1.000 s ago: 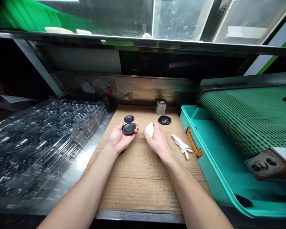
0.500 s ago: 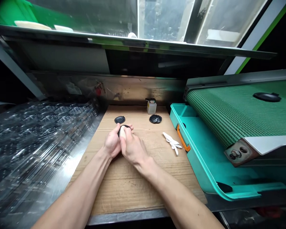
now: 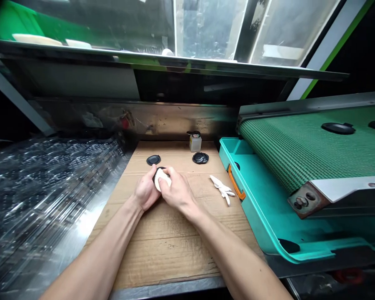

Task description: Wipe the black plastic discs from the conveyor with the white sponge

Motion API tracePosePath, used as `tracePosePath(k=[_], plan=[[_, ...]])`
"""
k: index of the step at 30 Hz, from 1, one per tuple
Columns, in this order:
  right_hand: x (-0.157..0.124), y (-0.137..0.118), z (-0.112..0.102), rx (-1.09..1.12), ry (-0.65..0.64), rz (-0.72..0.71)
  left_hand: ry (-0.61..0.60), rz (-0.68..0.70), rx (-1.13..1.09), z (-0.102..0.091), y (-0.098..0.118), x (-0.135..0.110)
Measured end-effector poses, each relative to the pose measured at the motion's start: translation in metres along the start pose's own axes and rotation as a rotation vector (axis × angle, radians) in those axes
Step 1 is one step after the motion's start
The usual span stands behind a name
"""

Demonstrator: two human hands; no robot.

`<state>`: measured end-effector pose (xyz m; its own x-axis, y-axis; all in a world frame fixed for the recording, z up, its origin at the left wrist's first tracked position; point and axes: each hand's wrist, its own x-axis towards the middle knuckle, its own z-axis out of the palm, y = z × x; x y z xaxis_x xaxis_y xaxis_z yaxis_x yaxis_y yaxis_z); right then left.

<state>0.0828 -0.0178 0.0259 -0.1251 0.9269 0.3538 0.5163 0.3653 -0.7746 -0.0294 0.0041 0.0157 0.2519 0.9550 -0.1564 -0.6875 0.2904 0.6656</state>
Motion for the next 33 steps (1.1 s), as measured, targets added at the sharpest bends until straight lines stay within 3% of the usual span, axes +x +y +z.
tracePosePath(k=[3,7,10,16,20,24,28,33], plan=[[-0.001,-0.006,0.000,-0.151,0.107,0.054,-0.021,0.006,-0.016,0.004,-0.001,-0.002],[-0.003,-0.011,0.004,-0.307,0.006,0.057,0.059,-0.010,-0.007,0.002,-0.001,-0.002],[-0.002,-0.011,0.005,-0.366,0.045,0.117,0.027,0.021,-0.035,0.001,-0.002,-0.001],[-0.003,-0.006,0.006,-0.461,0.044,0.079,0.042,0.040,-0.047,0.000,0.002,-0.001],[-0.004,-0.003,0.005,-0.474,0.016,0.053,0.023,-0.003,-0.084,-0.004,0.008,0.001],[-0.004,-0.001,0.004,-0.537,0.052,0.147,0.015,-0.009,-0.104,-0.005,0.009,0.000],[-0.005,-0.003,0.007,-0.611,0.020,0.099,0.017,-0.055,-0.120,-0.003,0.007,0.000],[-0.001,-0.004,0.009,-0.681,0.043,0.170,-0.023,-0.084,-0.127,-0.002,0.006,0.000]])
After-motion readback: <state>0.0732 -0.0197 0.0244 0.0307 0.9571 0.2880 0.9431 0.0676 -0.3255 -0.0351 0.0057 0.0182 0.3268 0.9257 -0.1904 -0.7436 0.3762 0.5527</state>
